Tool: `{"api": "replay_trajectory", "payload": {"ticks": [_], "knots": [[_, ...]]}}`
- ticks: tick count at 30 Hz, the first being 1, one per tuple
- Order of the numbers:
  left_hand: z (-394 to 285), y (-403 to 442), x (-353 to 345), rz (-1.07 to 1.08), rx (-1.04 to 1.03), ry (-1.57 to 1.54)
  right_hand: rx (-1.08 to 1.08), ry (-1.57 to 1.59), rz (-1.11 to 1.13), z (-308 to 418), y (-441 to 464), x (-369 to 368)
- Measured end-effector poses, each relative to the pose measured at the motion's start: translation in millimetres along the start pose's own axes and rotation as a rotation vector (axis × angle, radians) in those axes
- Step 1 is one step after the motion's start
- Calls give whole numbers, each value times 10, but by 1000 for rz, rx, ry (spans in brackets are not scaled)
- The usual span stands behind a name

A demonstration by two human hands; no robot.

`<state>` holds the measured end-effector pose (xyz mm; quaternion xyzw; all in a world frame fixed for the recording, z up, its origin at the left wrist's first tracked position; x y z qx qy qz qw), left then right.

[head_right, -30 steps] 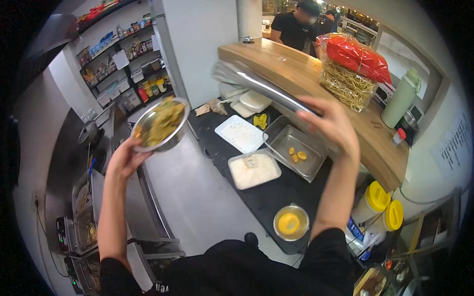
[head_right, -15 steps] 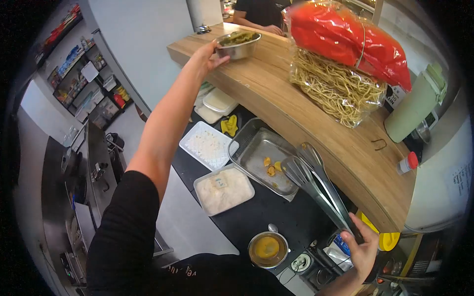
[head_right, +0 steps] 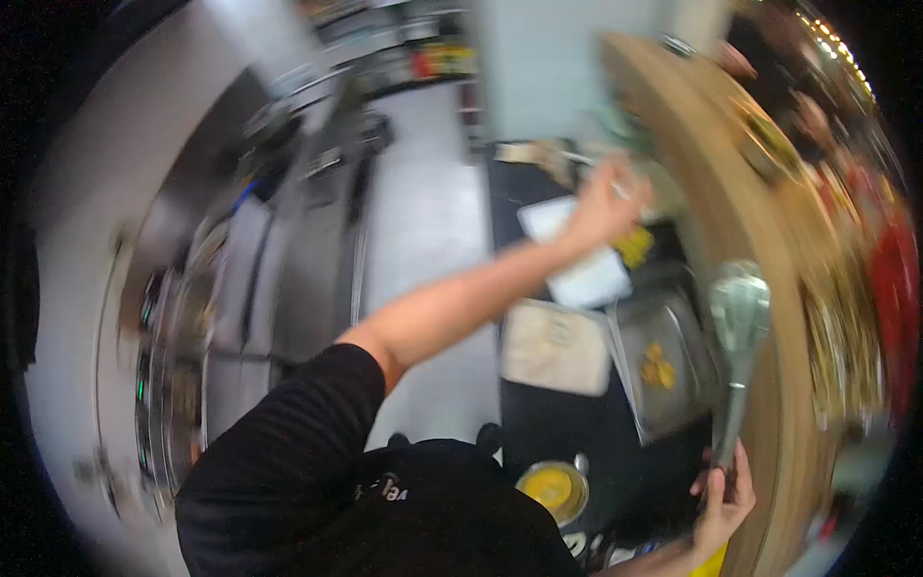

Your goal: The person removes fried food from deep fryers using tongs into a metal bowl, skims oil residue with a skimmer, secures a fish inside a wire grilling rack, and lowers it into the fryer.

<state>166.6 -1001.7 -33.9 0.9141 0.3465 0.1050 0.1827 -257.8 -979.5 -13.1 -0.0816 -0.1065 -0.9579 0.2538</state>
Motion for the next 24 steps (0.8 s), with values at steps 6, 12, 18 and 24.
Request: {"api": "replay_trajectory", "payload": {"ticks": [6, 12, 18, 24], "knots": [[754, -3136, 2170, -284, 536, 372, -176, 189, 570, -97, 564, -2406], [-236, -5628, 3705, -570, 649, 608, -99, -94, 1385, 338, -1331, -5999], [-1060, -7129, 4809, -1108, 690, 603, -281, 134, 1799, 1399, -3999, -8522], [-1466, -8387, 5043, -1441, 658, 714, -1029, 395, 2157, 1646, -5472, -9312]]}}
Point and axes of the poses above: each hand's wrist, its own y-axis towards the middle knuckle, its own x-axis out of the back of the hand, z = x × y, the point moved 7 cm from there along y, towards the middle knuckle, and after that the axes turned 4 degrees about z, right-handed, at the moved point
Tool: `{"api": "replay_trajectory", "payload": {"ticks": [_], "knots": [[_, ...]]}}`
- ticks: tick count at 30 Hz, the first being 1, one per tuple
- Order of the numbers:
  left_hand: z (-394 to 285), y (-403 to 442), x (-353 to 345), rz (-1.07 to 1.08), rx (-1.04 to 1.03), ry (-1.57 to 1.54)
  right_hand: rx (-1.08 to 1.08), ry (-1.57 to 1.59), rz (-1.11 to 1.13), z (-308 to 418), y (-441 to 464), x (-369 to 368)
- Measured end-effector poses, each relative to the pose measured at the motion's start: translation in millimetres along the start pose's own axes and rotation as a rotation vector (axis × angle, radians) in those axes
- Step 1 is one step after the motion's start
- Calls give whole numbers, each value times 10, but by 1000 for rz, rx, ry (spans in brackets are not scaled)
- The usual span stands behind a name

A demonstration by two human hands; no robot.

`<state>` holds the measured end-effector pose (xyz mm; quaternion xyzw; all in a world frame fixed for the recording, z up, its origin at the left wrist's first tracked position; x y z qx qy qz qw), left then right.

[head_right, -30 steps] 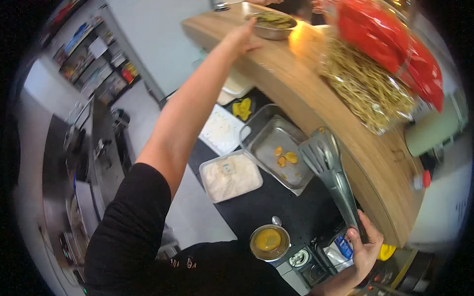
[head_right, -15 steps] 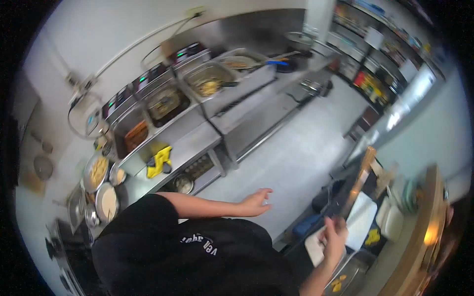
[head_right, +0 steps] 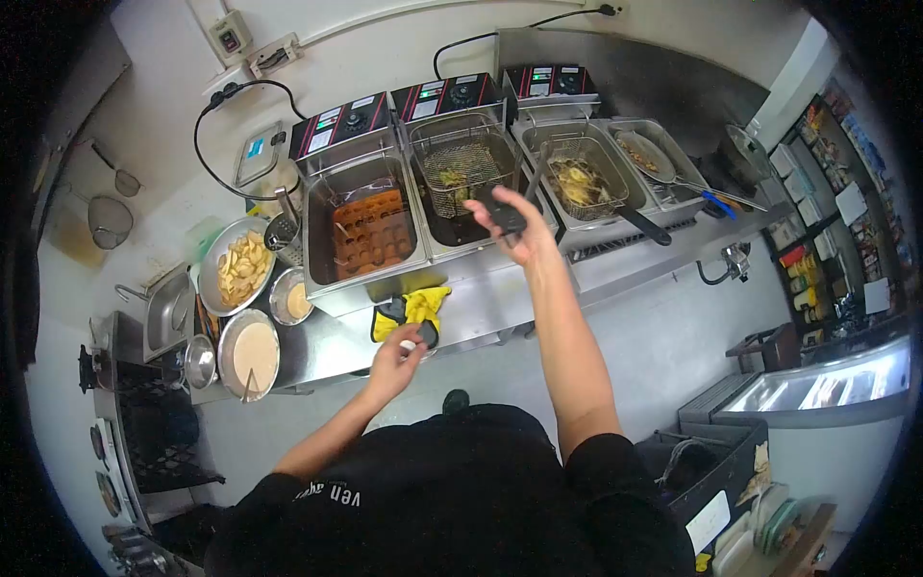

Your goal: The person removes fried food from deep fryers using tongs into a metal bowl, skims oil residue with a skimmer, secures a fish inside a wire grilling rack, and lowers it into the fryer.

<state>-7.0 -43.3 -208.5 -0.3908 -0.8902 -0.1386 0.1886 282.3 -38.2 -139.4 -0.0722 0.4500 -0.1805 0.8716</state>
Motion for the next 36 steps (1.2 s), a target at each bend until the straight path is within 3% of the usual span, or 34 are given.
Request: {"api": "replay_trajectory", "payload": {"ticks": [1, 2, 5, 9, 13, 16, 17, 19, 21, 24, 27, 32, 33, 36], "knots": [[138, -20, 99, 2, 92, 28, -87, 135, 93, -113, 20, -160], [267, -67, 132, 11, 187, 57, -27, 77, 70, -126, 6, -207], [223, 15, 105, 13, 232, -37, 43, -37, 154, -111, -126, -142], [-165, 333, -97, 26, 152, -63, 131, -193, 21, 142, -761, -276], [-584, 625, -593, 296, -7, 47, 227, -124, 60, 404, -1422, -296], [-630, 728, -1033, 475, -74, -48, 287, -112, 0, 350, -2183, -213], [-789, 700, -1415, 628, -78, -146, 407, -114, -157, 227, -2916, -12], [-658, 557, -1921, 865, -110, -207, 579, -2, -187, -65, -3643, 14], [-631, 406, -2356, 1040, -45, -253, 714, 47, -395, -500, -4340, 77], [-1027, -64, -2783, 1255, -263, -199, 999, 136, -754, -1369, -5282, -16], [-1353, -542, -3118, 1384, -389, -130, 1055, 151, -1261, -2180, -6148, -226], [-1759, -1442, -3408, 1550, -583, -103, 1058, 160, -1783, -3269, -7189, -336], [-1815, -1631, -3444, 1577, -629, -100, 1066, 168, -1786, -3453, -7345, -276], [-1857, -2120, -3545, 1589, -658, -30, 969, 75, -2184, -4295, -8063, 56]]}}
Point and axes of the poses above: each hand's wrist, its own y-axis towards the middle knuckle, its own x-axis out of the back of the hand, z = x × y, the point moved 7 cm from there along y, towards the middle knuckle, and after that the axes turned 4 degrees about z, right-handed, at the moved point
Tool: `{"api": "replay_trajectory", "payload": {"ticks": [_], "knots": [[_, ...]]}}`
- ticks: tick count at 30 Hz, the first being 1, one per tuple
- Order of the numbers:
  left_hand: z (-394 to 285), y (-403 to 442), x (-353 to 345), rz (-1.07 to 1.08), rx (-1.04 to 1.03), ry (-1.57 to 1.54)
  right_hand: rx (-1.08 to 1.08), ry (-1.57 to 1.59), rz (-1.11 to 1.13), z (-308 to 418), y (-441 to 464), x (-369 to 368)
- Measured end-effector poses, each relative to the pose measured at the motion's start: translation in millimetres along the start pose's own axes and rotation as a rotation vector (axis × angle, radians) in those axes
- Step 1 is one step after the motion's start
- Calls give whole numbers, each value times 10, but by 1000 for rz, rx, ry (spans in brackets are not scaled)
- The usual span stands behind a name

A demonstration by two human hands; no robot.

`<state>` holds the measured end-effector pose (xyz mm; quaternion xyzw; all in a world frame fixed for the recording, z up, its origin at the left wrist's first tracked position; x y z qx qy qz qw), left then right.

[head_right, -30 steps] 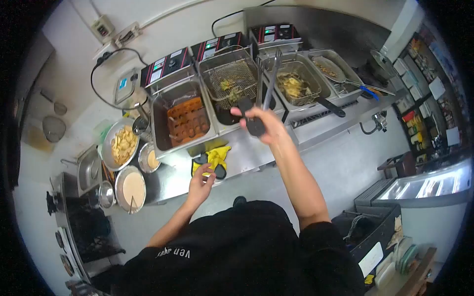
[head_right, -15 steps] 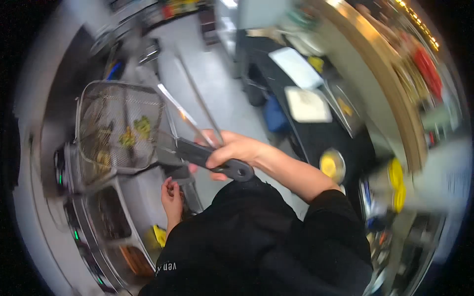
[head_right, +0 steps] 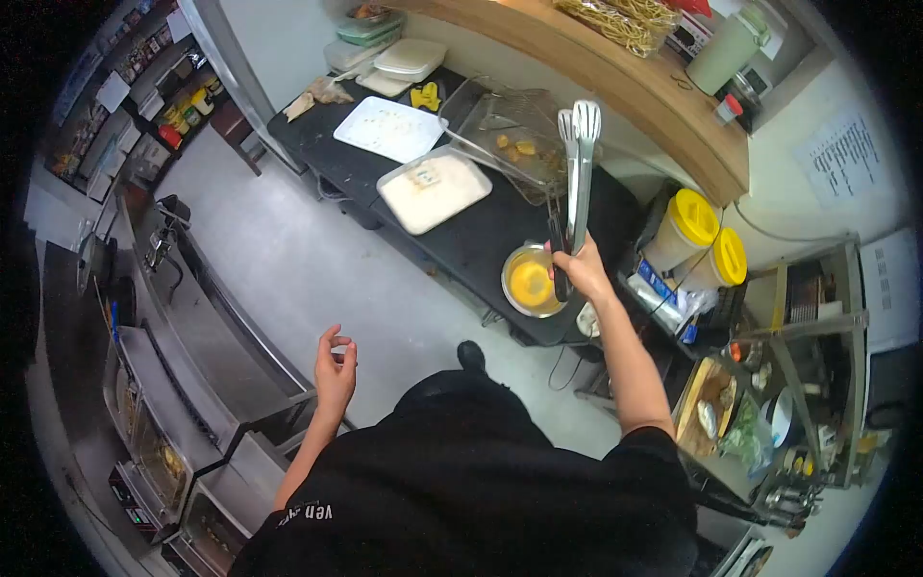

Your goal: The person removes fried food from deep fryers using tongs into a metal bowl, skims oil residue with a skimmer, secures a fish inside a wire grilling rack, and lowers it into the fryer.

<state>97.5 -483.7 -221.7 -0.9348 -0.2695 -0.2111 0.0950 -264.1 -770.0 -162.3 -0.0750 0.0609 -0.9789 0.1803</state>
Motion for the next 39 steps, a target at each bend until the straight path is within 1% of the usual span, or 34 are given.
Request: {"api": "replay_trajectory", "payload": {"ticks": [1, 3, 4, 5, 7, 9, 11, 12, 14, 17, 21, 24, 25, 27, 28, 29, 30, 31, 32, 33, 34, 35, 36, 37, 38, 39], "knots": [[-49, 58, -143, -9, 6, -5, 27, -31, -61, -155, 167, 183], [-136, 168, -447, 23, 52, 12, 63, -42, -87, -352, 479, 422], [-189, 215, -585, 23, 65, 19, 43, -40, -95, -444, 606, 486], [-255, 256, -743, 42, 49, 37, 73, -87, -118, -584, 745, 569], [-416, 342, -994, 60, 42, 58, 22, -389, -184, -840, 988, 710], [-599, 409, -1186, 103, 19, 88, 100, -690, -237, -848, 1111, 725], [-718, 471, -1307, 96, 23, 87, 63, -800, -230, -855, 1171, 733], [-754, 491, -1361, 97, 18, 86, 63, -801, -214, -910, 1211, 751], [-786, 521, -1449, 89, 9, 96, 130, -928, -197, -990, 1247, 771], [-867, 555, -1556, 96, -21, 130, 129, -1005, -145, -986, 1207, 764], [-921, 566, -1653, 106, -21, 162, 141, -1054, -132, -955, 1206, 818], [-962, 543, -1687, 107, -27, 159, 195, -1076, -196, -861, 1286, 954], [-960, 537, -1666, 87, -15, 165, 152, -1042, -231, -845, 1311, 984], [-958, 517, -1670, 90, -18, 159, 50, -883, -211, -815, 1297, 1028], [-938, 515, -1651, 54, 0, 168, 165, -807, -231, -777, 1246, 1026], [-916, 498, -1658, 63, 5, 155, 283, -719, -231, -759, 1178, 1018], [-869, 439, -1614, 44, 23, 150, 269, -505, -191, -893, 1163, 1042], [-831, 389, -1578, 15, -5, 155, 18, 5, -41, -650, 994, 771], [-818, 342, -1532, -23, -26, 166, -47, -147, 129, -665, 979, 706], [-839, 279, -1482, -24, 36, 149, -40, -29, 219, -588, 866, 546], [-840, 210, -1429, -80, -10, 106, 22, 116, 201, -364, 683, 339], [-829, 136, -1368, -126, -68, 123, 40, 173, 378, -199, 603, 86], [-770, 64, -1313, -187, -81, 180, 79, 257, 511, -114, 518, -145], [-822, -51, -1189, -198, -71, 128, 77, 283, 644, -45, 449, -347], [-919, -195, -1078, -202, -72, 73, 32, 341, 793, 112, 334, -640], [-945, -313, -894, -275, -43, 86, -19, 389, 934, 275, 194, -971]]}}
Point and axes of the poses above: each hand's wrist, its own y-axis towards the middle knuckle, its own x-axis out of the back of the hand, z = x × y, the point moved 7 cm from there along y, towards the middle knuckle, and after that the axes turned 4 degrees about z, right-handed, at the moved point
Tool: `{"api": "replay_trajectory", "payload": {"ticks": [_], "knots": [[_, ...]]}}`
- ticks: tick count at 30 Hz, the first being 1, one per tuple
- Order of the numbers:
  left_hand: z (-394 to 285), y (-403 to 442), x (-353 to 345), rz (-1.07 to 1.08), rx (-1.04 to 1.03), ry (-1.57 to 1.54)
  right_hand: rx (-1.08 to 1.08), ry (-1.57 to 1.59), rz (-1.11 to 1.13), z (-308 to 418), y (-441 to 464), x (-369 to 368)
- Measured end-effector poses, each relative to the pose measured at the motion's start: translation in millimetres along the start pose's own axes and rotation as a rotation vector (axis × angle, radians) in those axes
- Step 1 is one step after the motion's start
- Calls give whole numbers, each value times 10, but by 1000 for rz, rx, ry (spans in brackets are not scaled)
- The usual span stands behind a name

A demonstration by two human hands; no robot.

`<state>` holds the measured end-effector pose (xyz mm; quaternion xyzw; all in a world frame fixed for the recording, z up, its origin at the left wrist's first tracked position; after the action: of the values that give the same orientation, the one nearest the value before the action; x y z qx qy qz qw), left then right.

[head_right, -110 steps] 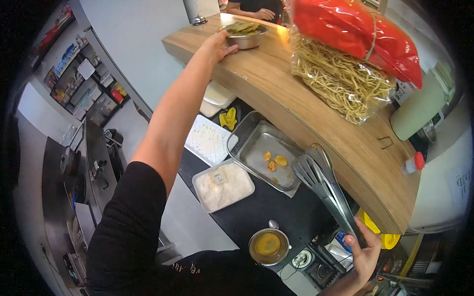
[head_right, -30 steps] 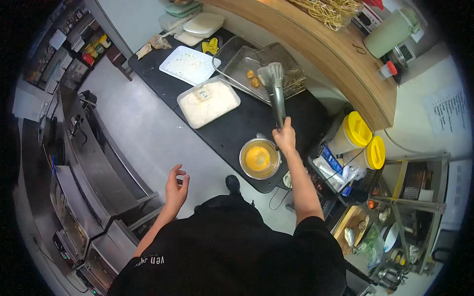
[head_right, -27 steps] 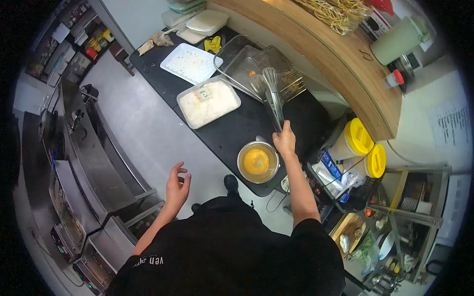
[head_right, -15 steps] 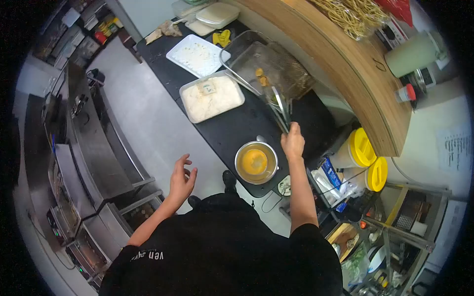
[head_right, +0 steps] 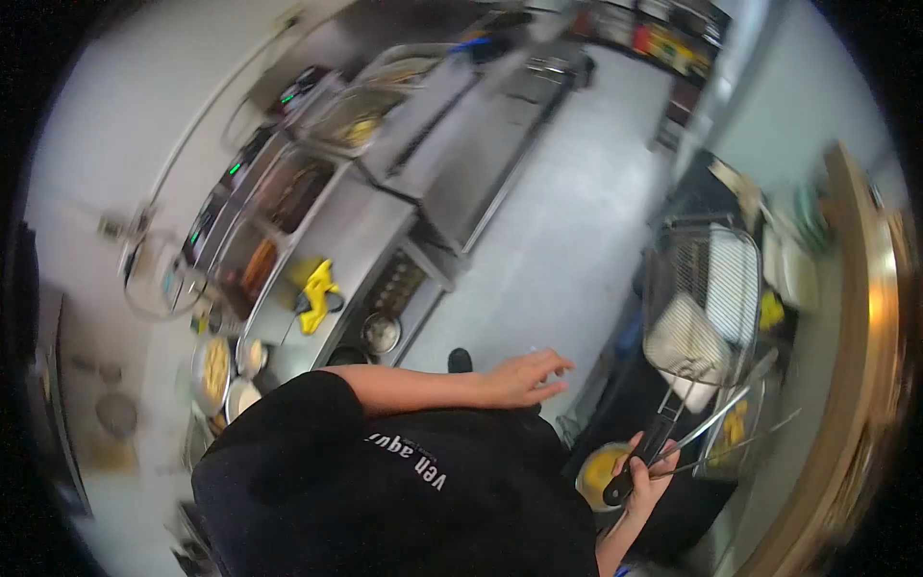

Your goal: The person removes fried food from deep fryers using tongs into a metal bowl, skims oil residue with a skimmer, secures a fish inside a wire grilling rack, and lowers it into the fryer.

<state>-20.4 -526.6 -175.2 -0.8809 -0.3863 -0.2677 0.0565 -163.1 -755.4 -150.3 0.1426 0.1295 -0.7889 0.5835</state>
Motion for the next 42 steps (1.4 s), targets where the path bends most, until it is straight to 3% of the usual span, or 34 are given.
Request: {"api": "replay_trajectory", "payload": {"ticks": [2, 3, 7, 9, 10, 14, 19, 22, 24, 28, 31, 34, 36, 37, 39, 40, 42], "knots": [[29, -150, 253, 54, 37, -40, -124, 78, 179, -83, 402, -716], [59, -256, 426, -109, -100, 19, -177, 90, 304, -129, 595, -1120], [216, -827, 1298, -325, -62, 7, -390, 127, 741, -481, 1170, -2800], [333, -1293, 1795, -600, -40, 23, -496, 87, 932, -641, 1241, -3764], [368, -1526, 1984, -637, -28, 41, -550, 62, 1005, -723, 1210, -4235], [574, -2619, 2774, -1179, 122, 40, -849, 185, 1125, -1426, 1030, -5878], [490, -3554, 3354, -1525, 159, 175, -1236, 412, 1269, -2307, 435, -7380], [-132, -3751, 3695, -1549, 12, 387, -1334, 445, 1259, -2714, 129, -7866], [-805, -3705, 3927, -1412, -157, 451, -1402, 437, 1195, -2722, -19, -8027], [-1727, -3584, 4335, -1074, -1074, 60, -1296, 396, 1003, -2775, -191, -8185], [-1805, -3307, 4432, -1092, -1467, 47, -1315, 422, 935, -2761, -273, -8102], [-1820, -3188, 4686, -1044, -1657, 44, -1309, 391, 924, -2888, -236, -7993], [-1804, -3115, 4475, -1055, -1827, 714, -1280, 306, 1032, -2973, -192, -7890], [-1759, -3093, 4457, -1052, -1835, 710, -1297, 259, 1060, -3063, -199, -7831], [-1633, -2834, 4673, -503, -1496, -193, -1307, 233, 1129, -3155, -201, -7770], [-1554, -2866, 4609, -497, -1494, -195, -1304, 236, 1169, -3155, -182, -7773], [-1228, -2893, 4724, -1086, -995, 39, -1264, 229, 1285, -3123, -115, -7828]]}}
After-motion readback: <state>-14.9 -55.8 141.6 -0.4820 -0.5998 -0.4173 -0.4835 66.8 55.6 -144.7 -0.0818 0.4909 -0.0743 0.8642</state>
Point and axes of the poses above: each hand's wrist, its own y-axis towards the middle knuckle, its own x-axis out of the back of the hand, z = x × y, the point moved 7 cm from there along y, towards the middle knuckle, and after that the axes turned 4 degrees about z, right-handed, at the moved point
